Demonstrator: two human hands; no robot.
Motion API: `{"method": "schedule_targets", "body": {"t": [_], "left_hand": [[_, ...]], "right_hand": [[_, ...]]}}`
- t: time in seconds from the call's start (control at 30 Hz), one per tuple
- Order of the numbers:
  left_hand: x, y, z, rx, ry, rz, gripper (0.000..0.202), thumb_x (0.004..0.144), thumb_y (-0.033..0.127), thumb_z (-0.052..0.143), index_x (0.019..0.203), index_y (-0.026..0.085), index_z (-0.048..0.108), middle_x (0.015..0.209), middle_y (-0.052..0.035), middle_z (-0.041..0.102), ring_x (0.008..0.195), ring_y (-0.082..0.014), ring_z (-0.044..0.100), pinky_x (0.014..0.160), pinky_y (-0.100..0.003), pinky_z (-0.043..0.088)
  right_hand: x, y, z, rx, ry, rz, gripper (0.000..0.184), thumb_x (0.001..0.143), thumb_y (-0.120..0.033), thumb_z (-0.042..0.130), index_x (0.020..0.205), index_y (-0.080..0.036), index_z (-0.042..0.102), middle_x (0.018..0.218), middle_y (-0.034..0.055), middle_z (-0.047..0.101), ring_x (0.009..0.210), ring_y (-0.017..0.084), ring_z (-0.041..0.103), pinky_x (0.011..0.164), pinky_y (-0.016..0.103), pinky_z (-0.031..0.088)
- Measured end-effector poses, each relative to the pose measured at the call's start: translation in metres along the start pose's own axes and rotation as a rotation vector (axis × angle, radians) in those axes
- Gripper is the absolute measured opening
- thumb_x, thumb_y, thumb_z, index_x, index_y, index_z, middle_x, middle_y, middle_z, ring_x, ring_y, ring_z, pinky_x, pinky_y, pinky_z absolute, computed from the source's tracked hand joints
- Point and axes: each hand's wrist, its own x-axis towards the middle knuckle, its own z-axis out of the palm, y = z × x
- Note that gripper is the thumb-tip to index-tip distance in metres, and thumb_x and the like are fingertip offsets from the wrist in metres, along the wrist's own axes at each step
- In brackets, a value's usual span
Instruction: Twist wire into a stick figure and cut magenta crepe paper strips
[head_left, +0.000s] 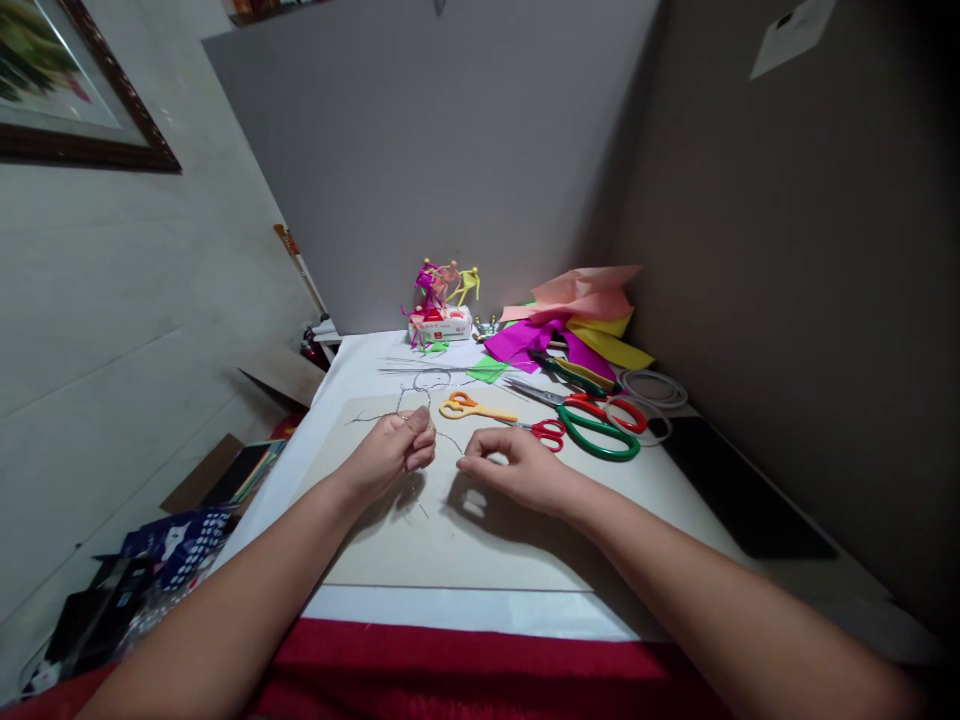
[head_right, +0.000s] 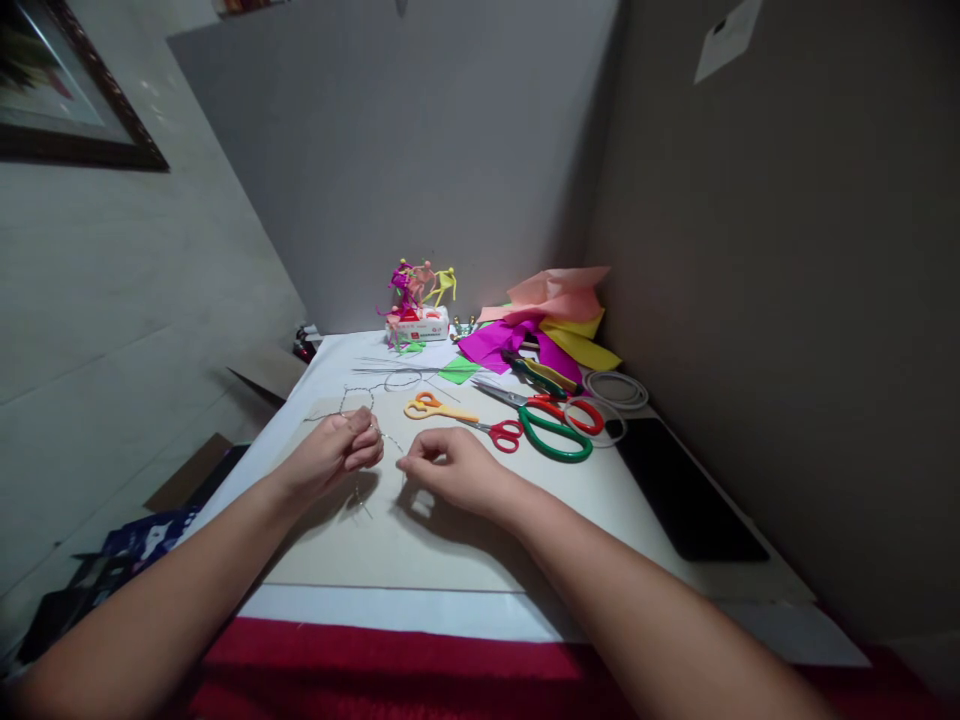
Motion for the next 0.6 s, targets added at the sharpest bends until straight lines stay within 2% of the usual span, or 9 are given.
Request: {"method": "schedule_targets", "body": {"t": [0.1,0.17,0.23,0.37,0.43,0.53,0.6], "left_hand": [[0.002,-0.004,0.002,0.004,0.032,-0.027,0.045,0.09,0.047,0.041,0.056,0.018,0.034,0.042,0.0072,0.031,0.043,-0.0072,0.023,0.047,-0.024,0.017],[0.003,-0.004,0.002,-0.016,0.041,-0.022,0.044,0.09,0.047,0.042,0.057,0.019,0.033,0.044,0.0078,0.029,0.042,-0.0069,0.022,0.047,-0.023,0.018],[0.003,-0.002,0.001,-0.036,0.041,-0.006,0.044,0.09,0.046,0.042,0.056,0.019,0.033,0.043,0.008,0.029,0.042,-0.007,0.023,0.048,-0.023,0.021],[0.001,0.003,-0.001,-0.063,0.026,0.031,0.046,0.09,0.047,0.041,0.055,0.019,0.033,0.04,0.0078,0.029,0.041,-0.0076,0.025,0.049,-0.023,0.026],[0.001,0.004,-0.002,-0.072,0.025,0.031,0.046,0.09,0.047,0.041,0.055,0.019,0.033,0.039,0.0077,0.029,0.041,-0.0077,0.026,0.049,-0.023,0.027],[0.0,0.004,0.0,-0.087,0.016,0.024,0.045,0.09,0.047,0.041,0.055,0.019,0.033,0.039,0.0079,0.029,0.04,-0.0074,0.026,0.049,-0.023,0.028],[-0.001,0.003,0.001,-0.1,0.007,0.026,0.045,0.09,0.046,0.041,0.055,0.019,0.033,0.039,0.0078,0.029,0.041,-0.0074,0.026,0.05,-0.023,0.028]], "right_hand": [[0.0,-0.002,0.0,-0.566,0.248,-0.2,0.017,0.08,-0.02,0.053,0.064,-0.015,0.055,0.069,0.0049,0.054,0.075,0.018,0.046,0.072,0.034,0.033],[0.0,-0.004,0.001,-0.664,0.308,-0.251,0.016,0.079,-0.018,0.053,0.064,-0.015,0.056,0.071,0.0064,0.055,0.079,0.02,0.045,0.075,0.036,0.033],[-0.001,-0.006,0.002,-0.462,0.268,-0.181,0.018,0.08,-0.023,0.054,0.065,-0.015,0.058,0.071,0.0063,0.056,0.076,0.019,0.048,0.074,0.034,0.035],[0.0,-0.004,-0.002,0.398,-0.065,0.127,0.031,0.085,-0.038,0.051,0.079,-0.012,0.065,0.082,0.0088,0.063,0.073,0.016,0.056,0.075,0.033,0.041],[0.0,-0.001,-0.004,0.728,-0.21,0.2,0.033,0.085,-0.041,0.051,0.09,-0.011,0.065,0.087,0.0103,0.064,0.078,0.018,0.059,0.08,0.035,0.042],[0.0,0.005,-0.003,0.951,-0.311,0.2,0.029,0.085,-0.036,0.055,0.09,-0.009,0.064,0.077,0.0078,0.064,0.078,0.018,0.06,0.082,0.036,0.04],[-0.001,0.007,-0.001,0.999,-0.311,0.181,0.025,0.085,-0.034,0.056,0.085,-0.01,0.063,0.067,0.0039,0.061,0.072,0.016,0.059,0.081,0.035,0.04]]}}
